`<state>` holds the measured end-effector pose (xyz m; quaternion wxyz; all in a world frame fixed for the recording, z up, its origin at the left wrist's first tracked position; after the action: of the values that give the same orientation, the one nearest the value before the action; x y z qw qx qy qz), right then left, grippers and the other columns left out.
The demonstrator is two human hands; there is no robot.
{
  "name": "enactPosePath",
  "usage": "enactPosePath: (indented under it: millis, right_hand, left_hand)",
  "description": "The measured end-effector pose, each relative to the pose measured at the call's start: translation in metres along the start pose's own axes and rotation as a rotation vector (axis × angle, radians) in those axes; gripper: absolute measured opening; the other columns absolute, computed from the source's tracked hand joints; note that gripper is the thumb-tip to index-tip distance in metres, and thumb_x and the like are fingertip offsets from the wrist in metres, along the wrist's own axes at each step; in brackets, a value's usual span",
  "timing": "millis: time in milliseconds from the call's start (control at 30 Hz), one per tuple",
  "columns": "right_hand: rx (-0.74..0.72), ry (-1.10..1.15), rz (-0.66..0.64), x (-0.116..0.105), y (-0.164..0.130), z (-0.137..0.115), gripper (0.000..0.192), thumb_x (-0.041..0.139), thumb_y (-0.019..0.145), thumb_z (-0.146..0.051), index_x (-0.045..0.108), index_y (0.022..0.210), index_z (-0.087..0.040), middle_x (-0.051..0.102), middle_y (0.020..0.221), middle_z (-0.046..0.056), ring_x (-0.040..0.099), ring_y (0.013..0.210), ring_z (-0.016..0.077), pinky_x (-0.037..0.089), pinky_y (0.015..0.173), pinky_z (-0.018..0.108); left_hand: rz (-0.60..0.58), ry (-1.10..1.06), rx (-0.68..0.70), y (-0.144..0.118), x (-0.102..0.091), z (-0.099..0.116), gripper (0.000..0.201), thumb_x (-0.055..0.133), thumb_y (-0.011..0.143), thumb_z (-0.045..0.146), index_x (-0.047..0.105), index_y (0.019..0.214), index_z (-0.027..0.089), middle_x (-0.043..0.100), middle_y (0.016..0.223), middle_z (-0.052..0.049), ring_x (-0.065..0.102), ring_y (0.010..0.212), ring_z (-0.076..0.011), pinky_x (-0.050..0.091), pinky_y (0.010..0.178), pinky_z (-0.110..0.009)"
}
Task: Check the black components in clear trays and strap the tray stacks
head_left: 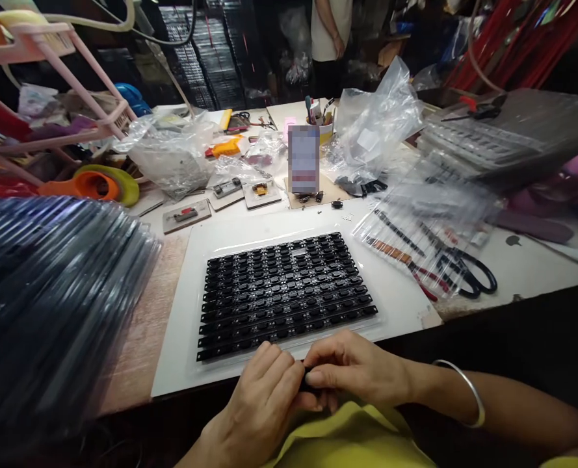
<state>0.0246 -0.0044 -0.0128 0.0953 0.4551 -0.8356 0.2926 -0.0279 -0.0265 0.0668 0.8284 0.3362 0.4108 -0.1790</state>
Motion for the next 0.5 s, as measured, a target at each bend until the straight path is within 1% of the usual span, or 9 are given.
enactPosePath:
  millis: [100,167,233,300,333,367,400,433,500]
  right_hand:
    - [0.049,0.132,-0.056,0.005,0.000,0.010,0.036,0.071,0.069,-0.046,0.060,0.074,-0.012,0.062,0.059,0.000,0.056,0.046,0.0080,0.043,0.049,0.020]
    - [0.045,0.158,-0.017,0.001,0.000,0.015,0.037,0.073,0.067,-0.046,0.060,0.073,-0.012,0.061,0.056,-0.001,0.055,0.044,0.0083,0.042,0.046,0.019]
    - [0.027,0.162,0.057,-0.006,-0.002,0.016,0.037,0.072,0.067,-0.047,0.060,0.072,-0.012,0.060,0.056,-0.001,0.055,0.046,0.0087,0.044,0.048,0.021]
    - [0.011,0.125,0.056,-0.009,-0.006,0.010,0.035,0.070,0.071,-0.046,0.061,0.075,-0.012,0.060,0.058,-0.002,0.055,0.049,0.0091,0.046,0.051,0.023]
    - [-0.011,0.047,0.023,-0.009,-0.008,0.001,0.032,0.069,0.073,-0.044,0.062,0.078,-0.013,0.061,0.061,-0.001,0.056,0.052,0.0096,0.047,0.054,0.024]
    - [-0.064,-0.083,-0.002,-0.010,-0.009,-0.013,0.028,0.067,0.076,-0.041,0.064,0.081,-0.013,0.062,0.066,0.000,0.058,0.058,0.0105,0.048,0.058,0.025]
    - [-0.150,-0.259,0.001,-0.014,-0.010,-0.033,0.024,0.067,0.077,-0.037,0.066,0.083,-0.014,0.064,0.073,0.002,0.059,0.065,0.0116,0.048,0.064,0.026]
    - [-0.266,-0.457,0.052,-0.021,-0.010,-0.056,0.019,0.065,0.079,-0.033,0.068,0.085,-0.015,0.064,0.080,0.003,0.059,0.072,0.0126,0.048,0.069,0.027]
    - [-0.515,-0.818,0.277,-0.042,-0.012,-0.106,0.014,0.063,0.082,-0.027,0.070,0.087,-0.016,0.062,0.089,0.005,0.058,0.080,0.0134,0.046,0.073,0.027]
  left_hand:
    - [0.011,0.004,0.033,0.005,0.000,0.010,0.018,0.040,0.093,0.028,0.051,0.088,0.015,0.053,0.063,-0.004,0.045,0.058,-0.0167,0.042,0.059,-0.033]
    - [0.034,0.026,0.036,0.008,0.000,0.014,0.017,0.040,0.093,0.027,0.051,0.085,0.016,0.052,0.060,-0.003,0.044,0.055,-0.0162,0.041,0.057,-0.033]
    - [0.066,0.045,0.012,0.010,-0.001,0.015,0.016,0.040,0.093,0.025,0.051,0.087,0.016,0.051,0.059,-0.002,0.043,0.054,-0.0160,0.040,0.055,-0.032]
    - [0.093,0.010,-0.017,0.013,-0.002,0.012,0.015,0.039,0.094,0.026,0.051,0.090,0.016,0.053,0.060,-0.002,0.044,0.055,-0.0156,0.039,0.054,-0.032]
    - [0.094,-0.024,-0.025,0.016,-0.003,0.009,0.014,0.041,0.094,0.027,0.050,0.092,0.016,0.055,0.063,-0.002,0.046,0.056,-0.0154,0.040,0.055,-0.031]
    - [0.093,-0.050,-0.026,0.018,-0.005,0.006,0.016,0.045,0.092,0.031,0.050,0.096,0.016,0.057,0.067,-0.003,0.049,0.060,-0.0156,0.041,0.057,-0.031]
    - [0.096,-0.055,-0.028,0.020,-0.009,0.001,0.024,0.050,0.089,0.035,0.050,0.103,0.016,0.061,0.073,-0.005,0.053,0.066,-0.0166,0.044,0.061,-0.032]
    - [0.108,-0.037,-0.039,0.021,-0.015,-0.006,0.035,0.055,0.085,0.040,0.049,0.111,0.016,0.063,0.082,-0.007,0.056,0.075,-0.0184,0.046,0.067,-0.033]
    - [0.183,0.038,-0.123,0.018,-0.035,-0.030,0.054,0.059,0.082,0.043,0.042,0.127,0.018,0.063,0.101,-0.010,0.057,0.094,-0.0220,0.047,0.079,-0.036]
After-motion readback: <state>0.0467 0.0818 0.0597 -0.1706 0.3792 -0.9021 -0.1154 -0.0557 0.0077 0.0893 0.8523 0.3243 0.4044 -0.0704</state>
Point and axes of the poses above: each hand's wrist, its own y-axis towards the middle knuckle, its own x-axis out of the palm, z = x × y, the point moved 10 cm from there along y, towards the middle knuckle
